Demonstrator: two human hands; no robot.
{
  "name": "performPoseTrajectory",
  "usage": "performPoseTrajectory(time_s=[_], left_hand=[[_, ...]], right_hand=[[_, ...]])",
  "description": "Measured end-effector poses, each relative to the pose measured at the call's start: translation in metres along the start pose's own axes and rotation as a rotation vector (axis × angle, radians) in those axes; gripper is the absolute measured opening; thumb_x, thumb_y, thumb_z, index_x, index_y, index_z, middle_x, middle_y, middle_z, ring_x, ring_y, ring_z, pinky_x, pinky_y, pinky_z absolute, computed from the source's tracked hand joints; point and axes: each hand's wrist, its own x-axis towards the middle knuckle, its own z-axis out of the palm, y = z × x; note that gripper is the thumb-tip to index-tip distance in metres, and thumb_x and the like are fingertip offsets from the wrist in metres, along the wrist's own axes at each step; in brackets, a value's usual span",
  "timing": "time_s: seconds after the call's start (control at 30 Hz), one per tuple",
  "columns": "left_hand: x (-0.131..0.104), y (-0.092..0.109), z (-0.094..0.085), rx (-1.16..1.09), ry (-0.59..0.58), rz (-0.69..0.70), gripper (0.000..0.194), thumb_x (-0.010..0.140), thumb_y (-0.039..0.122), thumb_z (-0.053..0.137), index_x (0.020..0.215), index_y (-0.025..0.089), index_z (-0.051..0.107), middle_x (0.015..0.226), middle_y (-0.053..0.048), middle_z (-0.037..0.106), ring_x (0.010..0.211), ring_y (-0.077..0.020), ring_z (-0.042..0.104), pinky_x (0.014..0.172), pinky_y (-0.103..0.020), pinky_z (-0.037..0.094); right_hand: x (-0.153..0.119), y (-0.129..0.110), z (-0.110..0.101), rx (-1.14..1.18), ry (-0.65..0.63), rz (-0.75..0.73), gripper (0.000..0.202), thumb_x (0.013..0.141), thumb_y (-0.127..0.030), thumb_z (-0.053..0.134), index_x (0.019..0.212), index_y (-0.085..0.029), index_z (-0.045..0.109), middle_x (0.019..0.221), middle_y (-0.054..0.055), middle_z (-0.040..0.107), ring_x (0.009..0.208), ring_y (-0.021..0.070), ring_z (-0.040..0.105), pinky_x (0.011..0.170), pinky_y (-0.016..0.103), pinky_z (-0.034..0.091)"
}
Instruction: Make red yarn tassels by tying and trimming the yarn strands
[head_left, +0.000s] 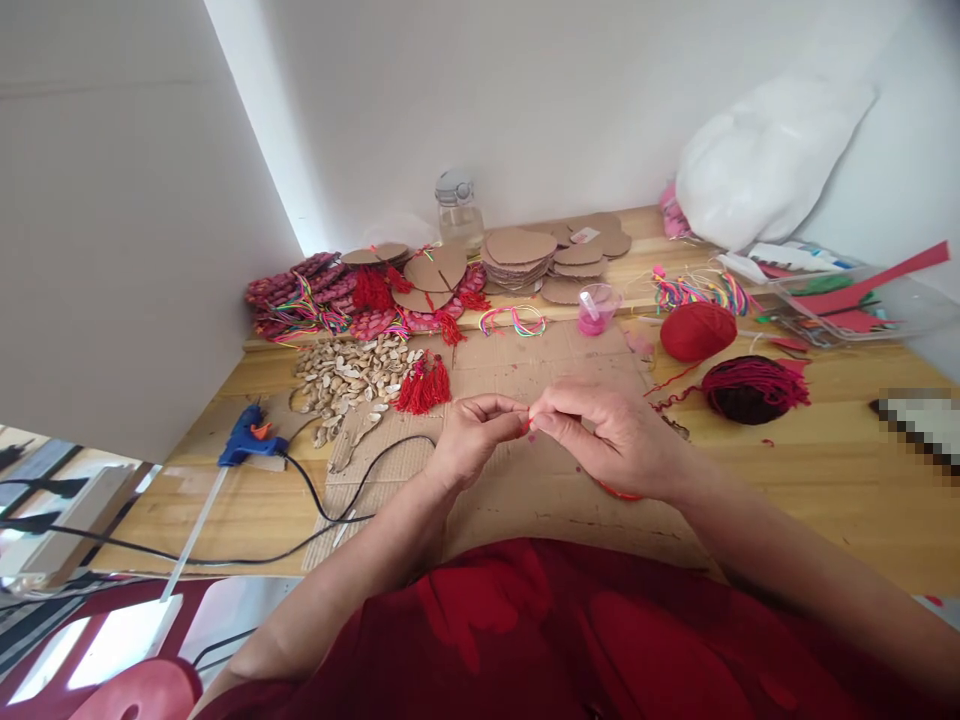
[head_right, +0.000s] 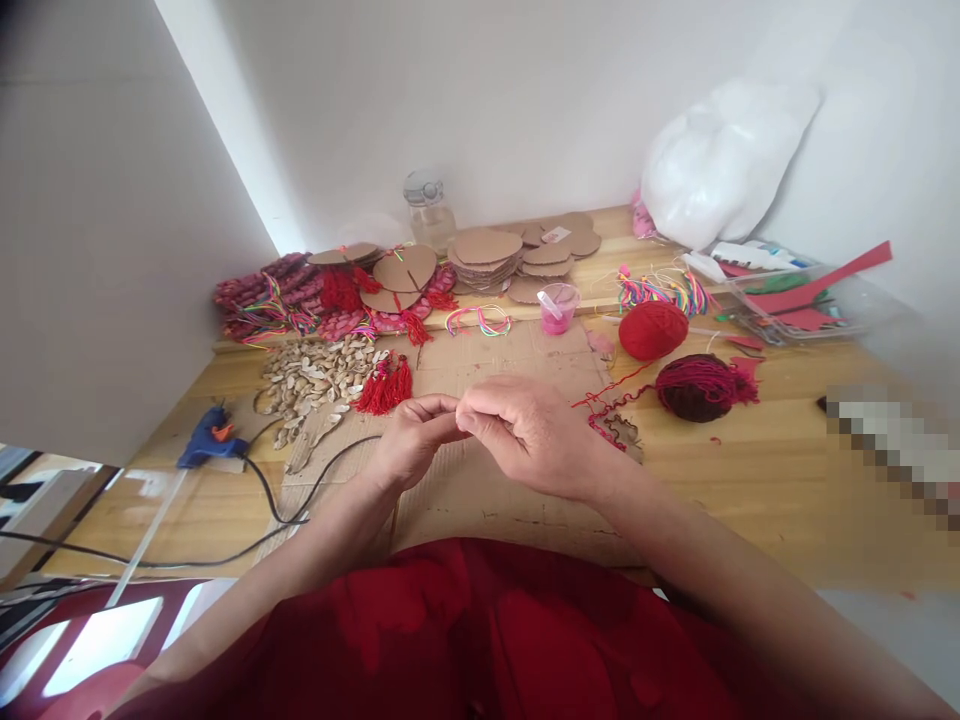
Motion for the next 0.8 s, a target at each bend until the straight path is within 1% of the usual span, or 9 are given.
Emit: performPoseTrajectory(time_s=[0.1, 0.2, 0.3, 0.43, 0.53, 0.7, 0.8], left_hand=[[-0.002, -0.001, 0.002, -0.028, -0.033, -0.037, 0.021, 0.069, 0.030, 0.084, 0.078, 0.013, 0.076, 0.076, -0.005, 0.075, 0.068, -0.0126, 0.066, 0.071, -0.025, 0.051], [-0.006, 0.002, 0.004, -0.089, -0.089, -0.128, 0.022, 0.070, 0.030, 0.083, 0.079, 0.012, 0.074, 0.082, -0.010, 0.077, 0.070, -0.0153, 0.069, 0.072, -0.028, 0.054], [-0.008, 0.007, 0.006, -0.145, -0.120, -0.216, 0.024, 0.066, 0.027, 0.085, 0.076, 0.010, 0.072, 0.081, -0.013, 0.077, 0.070, -0.0184, 0.072, 0.073, -0.031, 0.056], [-0.009, 0.009, 0.006, -0.184, -0.117, -0.290, 0.025, 0.063, 0.024, 0.087, 0.076, 0.010, 0.072, 0.079, -0.013, 0.077, 0.075, -0.0229, 0.075, 0.073, -0.032, 0.057], [-0.010, 0.010, 0.006, -0.195, -0.120, -0.308, 0.024, 0.062, 0.023, 0.087, 0.076, 0.010, 0.072, 0.077, -0.013, 0.077, 0.077, -0.0242, 0.075, 0.073, -0.033, 0.058], [-0.011, 0.012, 0.006, -0.153, -0.139, -0.309, 0.025, 0.063, 0.023, 0.088, 0.078, 0.009, 0.073, 0.079, -0.014, 0.077, 0.072, -0.0208, 0.074, 0.073, -0.032, 0.058], [-0.010, 0.013, 0.007, -0.125, -0.129, -0.303, 0.026, 0.062, 0.025, 0.088, 0.078, 0.009, 0.074, 0.078, -0.014, 0.077, 0.070, -0.0198, 0.074, 0.071, -0.030, 0.058]], right_hand=[[0.003, 0.002, -0.004, -0.006, 0.035, -0.012, 0.027, 0.100, -0.023, 0.048, 0.082, -0.018, 0.067, 0.074, 0.002, 0.062, 0.070, 0.0141, 0.053, 0.068, 0.029, 0.039], [0.007, 0.010, -0.005, 0.010, 0.083, 0.046, 0.028, 0.100, -0.025, 0.047, 0.079, -0.019, 0.066, 0.073, 0.002, 0.064, 0.069, 0.0145, 0.054, 0.069, 0.029, 0.040], [0.008, 0.021, -0.004, 0.025, 0.135, 0.119, 0.028, 0.099, -0.029, 0.048, 0.080, -0.019, 0.064, 0.071, 0.001, 0.062, 0.066, 0.0143, 0.053, 0.064, 0.028, 0.039], [0.007, 0.031, 0.000, 0.049, 0.147, 0.145, 0.028, 0.100, -0.031, 0.048, 0.080, -0.018, 0.063, 0.071, 0.001, 0.061, 0.066, 0.0139, 0.051, 0.063, 0.028, 0.038], [0.006, 0.033, 0.001, 0.073, 0.142, 0.143, 0.028, 0.100, -0.031, 0.048, 0.081, -0.018, 0.063, 0.071, 0.001, 0.060, 0.067, 0.0139, 0.051, 0.063, 0.028, 0.038], [0.008, 0.039, 0.005, 0.102, 0.146, 0.164, 0.027, 0.100, -0.032, 0.047, 0.080, -0.018, 0.060, 0.071, 0.000, 0.057, 0.067, 0.0139, 0.049, 0.064, 0.028, 0.037], [0.009, 0.044, 0.009, 0.126, 0.159, 0.178, 0.027, 0.100, -0.031, 0.048, 0.077, -0.018, 0.057, 0.070, -0.001, 0.054, 0.067, 0.0135, 0.047, 0.064, 0.027, 0.036]])
